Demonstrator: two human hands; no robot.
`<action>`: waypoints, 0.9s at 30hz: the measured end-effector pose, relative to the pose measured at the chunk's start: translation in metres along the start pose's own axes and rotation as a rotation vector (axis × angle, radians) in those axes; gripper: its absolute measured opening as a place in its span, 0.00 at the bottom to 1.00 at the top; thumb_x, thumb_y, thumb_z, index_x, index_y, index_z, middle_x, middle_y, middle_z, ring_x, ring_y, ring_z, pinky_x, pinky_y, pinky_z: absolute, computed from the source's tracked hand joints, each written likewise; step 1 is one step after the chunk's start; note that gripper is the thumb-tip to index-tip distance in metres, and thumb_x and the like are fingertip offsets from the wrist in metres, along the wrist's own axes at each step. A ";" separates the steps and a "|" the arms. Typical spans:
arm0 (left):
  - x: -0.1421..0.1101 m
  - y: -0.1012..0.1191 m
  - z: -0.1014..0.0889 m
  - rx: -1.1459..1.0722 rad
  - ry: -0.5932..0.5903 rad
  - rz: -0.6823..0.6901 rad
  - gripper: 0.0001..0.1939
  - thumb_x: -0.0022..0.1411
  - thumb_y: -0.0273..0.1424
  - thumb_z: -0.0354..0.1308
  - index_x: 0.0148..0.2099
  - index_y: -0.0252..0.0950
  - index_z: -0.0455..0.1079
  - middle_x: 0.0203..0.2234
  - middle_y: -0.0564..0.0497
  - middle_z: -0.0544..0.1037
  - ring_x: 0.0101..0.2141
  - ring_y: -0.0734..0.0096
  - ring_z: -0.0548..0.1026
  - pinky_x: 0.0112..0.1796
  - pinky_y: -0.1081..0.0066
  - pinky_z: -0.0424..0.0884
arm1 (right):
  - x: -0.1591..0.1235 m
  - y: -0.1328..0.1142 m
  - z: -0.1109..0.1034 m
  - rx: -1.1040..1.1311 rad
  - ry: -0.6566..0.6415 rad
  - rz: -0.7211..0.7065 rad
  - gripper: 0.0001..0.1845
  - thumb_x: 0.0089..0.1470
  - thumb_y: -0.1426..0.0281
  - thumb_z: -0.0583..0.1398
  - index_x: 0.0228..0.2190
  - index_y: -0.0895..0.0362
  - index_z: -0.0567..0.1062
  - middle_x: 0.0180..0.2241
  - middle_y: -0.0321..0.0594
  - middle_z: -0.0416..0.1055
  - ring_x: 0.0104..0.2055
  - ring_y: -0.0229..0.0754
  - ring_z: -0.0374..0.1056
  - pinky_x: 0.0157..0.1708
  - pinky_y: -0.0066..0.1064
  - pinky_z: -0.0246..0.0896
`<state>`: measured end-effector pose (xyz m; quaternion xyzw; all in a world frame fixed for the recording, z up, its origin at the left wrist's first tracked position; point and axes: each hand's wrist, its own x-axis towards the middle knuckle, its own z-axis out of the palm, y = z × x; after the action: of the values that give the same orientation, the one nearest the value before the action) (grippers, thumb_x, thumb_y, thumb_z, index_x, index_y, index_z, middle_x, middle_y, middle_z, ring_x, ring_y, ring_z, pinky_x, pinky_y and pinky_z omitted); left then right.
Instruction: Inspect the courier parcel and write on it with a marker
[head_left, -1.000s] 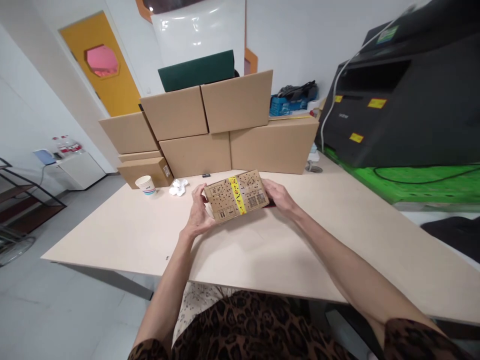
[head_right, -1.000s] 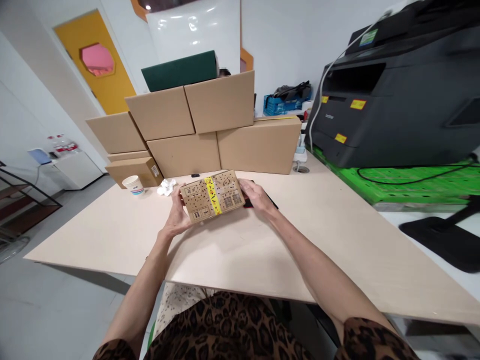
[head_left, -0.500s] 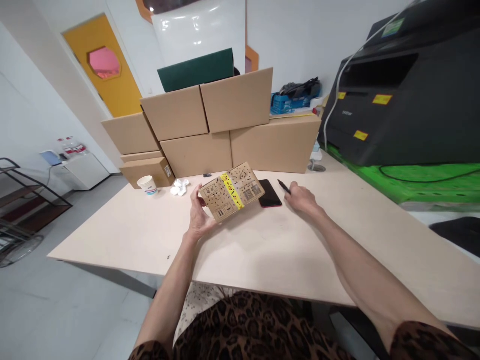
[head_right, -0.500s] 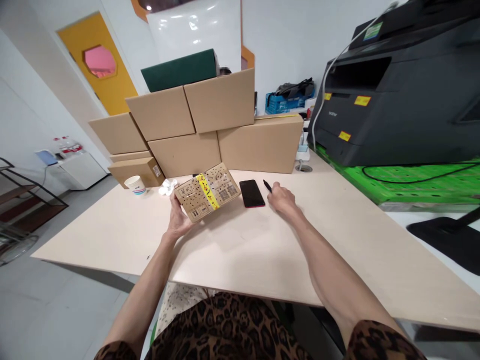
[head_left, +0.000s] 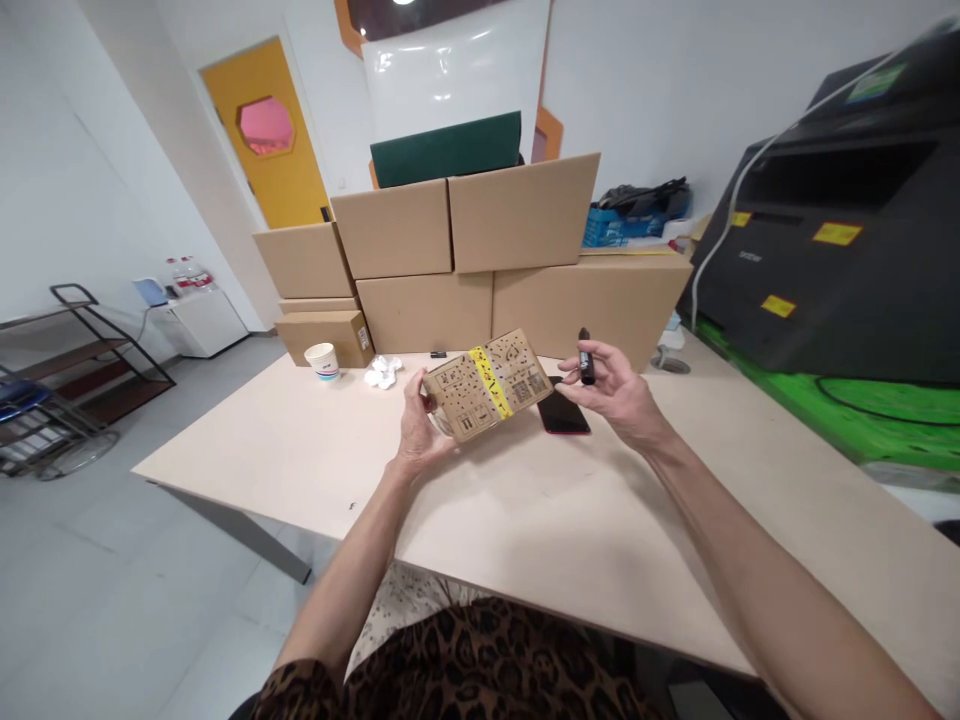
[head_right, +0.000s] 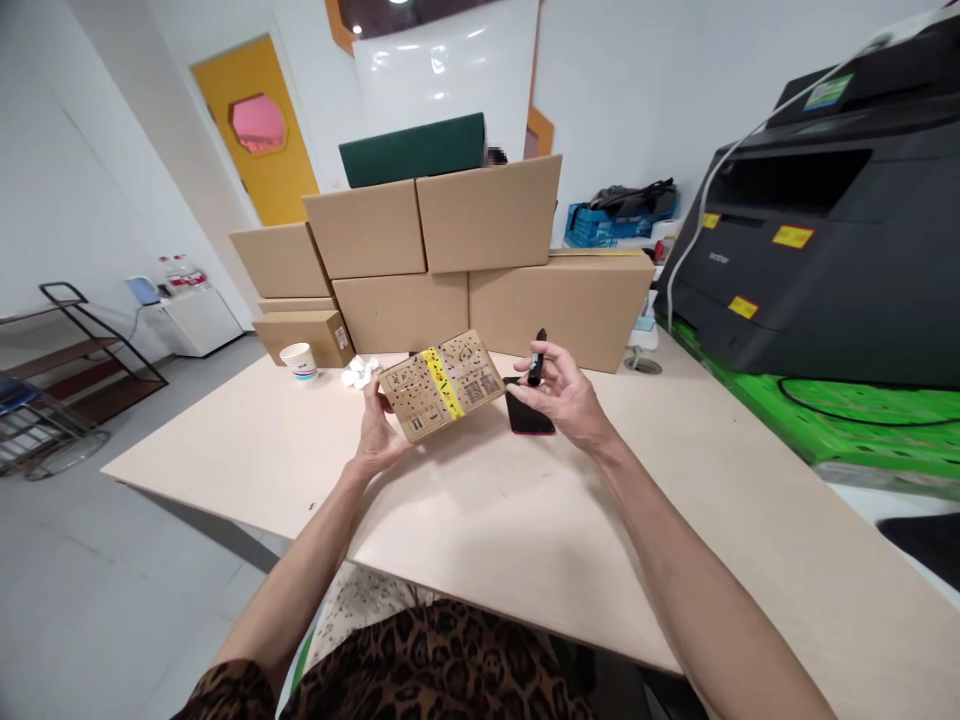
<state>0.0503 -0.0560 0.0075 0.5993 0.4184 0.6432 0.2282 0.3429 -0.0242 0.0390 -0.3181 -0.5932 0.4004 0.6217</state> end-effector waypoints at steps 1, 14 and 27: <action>0.000 -0.001 0.000 0.016 -0.015 0.025 0.51 0.37 0.32 0.79 0.63 0.38 0.62 0.60 0.38 0.68 0.53 0.49 0.71 0.50 0.60 0.70 | -0.003 -0.004 0.005 -0.035 0.031 -0.051 0.32 0.40 0.58 0.77 0.46 0.48 0.73 0.34 0.34 0.78 0.35 0.41 0.74 0.35 0.35 0.70; 0.005 -0.049 -0.002 0.365 -0.102 0.365 0.64 0.41 0.42 0.76 0.73 0.41 0.44 0.65 0.33 0.62 0.49 0.50 0.75 0.44 0.54 0.76 | -0.023 -0.046 0.044 0.412 0.219 -0.101 0.25 0.45 0.56 0.76 0.27 0.51 0.66 0.18 0.25 0.65 0.15 0.33 0.62 0.11 0.24 0.54; 0.010 -0.050 -0.002 0.382 -0.143 0.411 0.63 0.43 0.51 0.74 0.74 0.42 0.44 0.64 0.34 0.64 0.47 0.49 0.76 0.42 0.51 0.77 | -0.025 -0.047 0.062 0.339 -0.118 -0.101 0.17 0.49 0.61 0.73 0.32 0.50 0.72 0.25 0.29 0.72 0.21 0.35 0.68 0.20 0.28 0.63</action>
<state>0.0362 -0.0218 -0.0272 0.7474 0.3844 0.5418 0.0049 0.2872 -0.0734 0.0737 -0.1544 -0.5680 0.4809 0.6498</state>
